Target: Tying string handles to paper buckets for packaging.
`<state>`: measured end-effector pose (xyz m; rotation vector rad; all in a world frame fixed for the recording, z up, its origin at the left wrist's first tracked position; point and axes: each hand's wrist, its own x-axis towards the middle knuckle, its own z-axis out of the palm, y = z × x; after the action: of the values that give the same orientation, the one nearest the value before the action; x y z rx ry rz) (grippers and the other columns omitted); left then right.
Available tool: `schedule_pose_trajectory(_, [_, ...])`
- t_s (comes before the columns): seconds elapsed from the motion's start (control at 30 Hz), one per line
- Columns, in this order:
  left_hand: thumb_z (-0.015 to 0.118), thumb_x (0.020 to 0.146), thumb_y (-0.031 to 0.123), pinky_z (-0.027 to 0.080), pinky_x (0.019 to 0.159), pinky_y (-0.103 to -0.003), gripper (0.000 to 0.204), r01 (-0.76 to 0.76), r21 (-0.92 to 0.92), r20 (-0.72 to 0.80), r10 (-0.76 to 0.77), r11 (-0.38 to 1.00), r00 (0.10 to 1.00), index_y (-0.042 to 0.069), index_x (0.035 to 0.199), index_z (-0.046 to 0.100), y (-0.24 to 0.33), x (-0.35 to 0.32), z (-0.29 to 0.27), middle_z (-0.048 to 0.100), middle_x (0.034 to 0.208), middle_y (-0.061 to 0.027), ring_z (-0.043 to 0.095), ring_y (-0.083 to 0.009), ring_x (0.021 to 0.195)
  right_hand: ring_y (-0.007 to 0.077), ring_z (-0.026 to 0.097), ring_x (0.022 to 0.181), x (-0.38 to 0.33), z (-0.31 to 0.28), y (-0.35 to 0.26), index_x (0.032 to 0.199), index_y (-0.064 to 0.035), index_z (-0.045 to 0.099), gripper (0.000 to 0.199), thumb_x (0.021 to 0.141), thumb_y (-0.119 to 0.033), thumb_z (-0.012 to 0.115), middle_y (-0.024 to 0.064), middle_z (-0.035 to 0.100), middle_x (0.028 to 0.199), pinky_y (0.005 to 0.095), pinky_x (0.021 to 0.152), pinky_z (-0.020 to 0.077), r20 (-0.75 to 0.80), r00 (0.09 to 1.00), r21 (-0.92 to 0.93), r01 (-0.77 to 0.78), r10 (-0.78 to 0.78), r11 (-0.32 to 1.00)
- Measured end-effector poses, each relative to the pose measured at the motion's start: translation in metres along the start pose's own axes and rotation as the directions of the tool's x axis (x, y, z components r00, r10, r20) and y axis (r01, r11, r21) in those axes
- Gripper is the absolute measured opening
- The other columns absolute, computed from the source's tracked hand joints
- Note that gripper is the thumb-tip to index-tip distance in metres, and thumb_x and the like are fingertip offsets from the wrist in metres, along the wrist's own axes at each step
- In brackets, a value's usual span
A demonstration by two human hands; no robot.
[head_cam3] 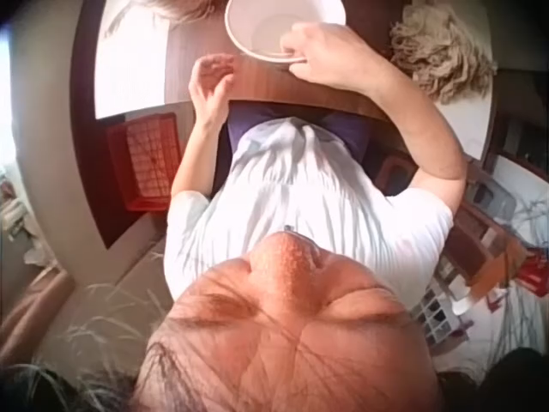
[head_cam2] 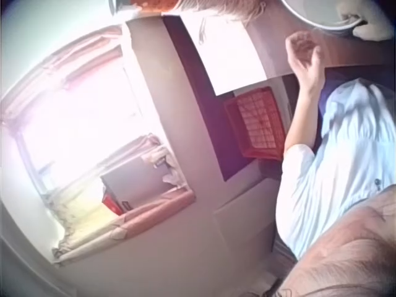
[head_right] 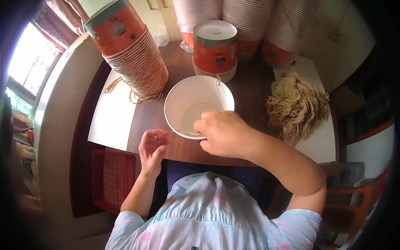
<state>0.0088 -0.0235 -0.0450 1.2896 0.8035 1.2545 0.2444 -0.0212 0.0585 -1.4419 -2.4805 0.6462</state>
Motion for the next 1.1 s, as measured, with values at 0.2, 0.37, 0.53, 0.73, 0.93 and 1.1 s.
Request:
schedule_pose_trajectory(0.2, [0.074,0.077,0.003,0.05,0.074,-0.024,0.031,-0.051,0.285,-0.012,0.057,0.957,0.998,-0.001,0.104,0.059,-0.012,0.012,0.019,0.059,0.101,-0.0079,0.06,-0.0126,0.082,0.0323,0.062,0.082,0.01,-0.003,0.001,0.087,-0.0044,0.064,0.024,0.075,-0.025,0.069,0.0145,0.062,0.089,0.0399,0.074,0.0493,0.047,0.999,0.13,-0.033,0.028,0.991])
schedule_pose_trajectory(0.37, [0.071,0.08,0.001,0.048,0.064,-0.023,0.016,-0.065,0.309,-0.046,0.084,0.949,0.995,-0.002,0.092,0.061,-0.021,0.018,0.025,0.061,0.084,-0.0048,0.06,-0.0091,0.071,0.0296,0.062,0.078,0.007,0.005,0.0,0.089,-0.0027,0.065,0.024,0.075,-0.021,0.07,0.0127,0.061,0.084,0.0385,0.07,0.0496,-0.014,0.999,0.087,0.04,-0.039,0.995])
schedule_pose_trajectory(0.53, [0.064,0.082,0.0,0.043,0.058,-0.019,0.005,0.002,0.277,0.004,-0.003,0.961,1.0,0.0,0.084,0.059,-0.01,0.018,0.03,0.058,0.073,-0.0001,0.052,-0.0048,0.064,0.0312,0.061,0.079,0.006,0.013,0.001,0.089,-0.0029,0.064,0.018,0.077,-0.016,0.066,0.0128,0.062,0.085,0.0398,0.071,0.0496,-0.028,0.999,0.046,0.022,-0.021,0.999])
schedule_pose_trajectory(0.73, [0.055,0.079,-0.004,0.043,0.061,-0.019,0.007,0.155,-0.024,0.018,-0.154,0.988,0.988,0.002,0.083,0.054,-0.022,0.0,-0.033,0.059,0.081,-0.002,0.054,-0.0055,0.071,0.032,0.062,0.077,0.003,0.016,0.002,0.086,-0.0031,0.063,0.015,0.077,-0.014,0.065,0.0128,0.062,0.082,0.0408,0.069,0.0495,-0.092,0.996,0.037,0.003,0.001,0.999])
schedule_pose_trajectory(0.93, [0.063,0.079,0.005,0.046,0.06,-0.03,0.008,0.08,0.723,-0.174,0.07,0.686,0.982,0.001,0.074,0.058,-0.002,0.004,-0.035,0.059,0.071,-0.0072,0.058,-0.0208,0.067,0.0312,0.062,0.074,0.007,0.019,0.001,0.086,-0.0029,0.063,0.015,0.077,-0.015,0.066,0.0124,0.062,0.081,0.0394,0.067,0.0496,-0.092,0.996,0.011,0.019,-0.018,1.0])
schedule_pose_trajectory(1.1, [0.072,0.078,0.018,0.047,0.074,-0.042,0.018,-0.206,0.874,0.126,0.204,0.44,0.971,0.003,0.074,0.063,0.002,0.021,-0.013,0.063,0.083,-0.0104,0.059,-0.0326,0.082,0.0306,0.061,0.072,0.007,0.018,0.001,0.086,-0.0031,0.063,0.015,0.077,-0.015,0.067,0.0121,0.061,0.079,0.039,0.065,0.049,-0.109,0.994,0.005,0.015,-0.014,1.0])
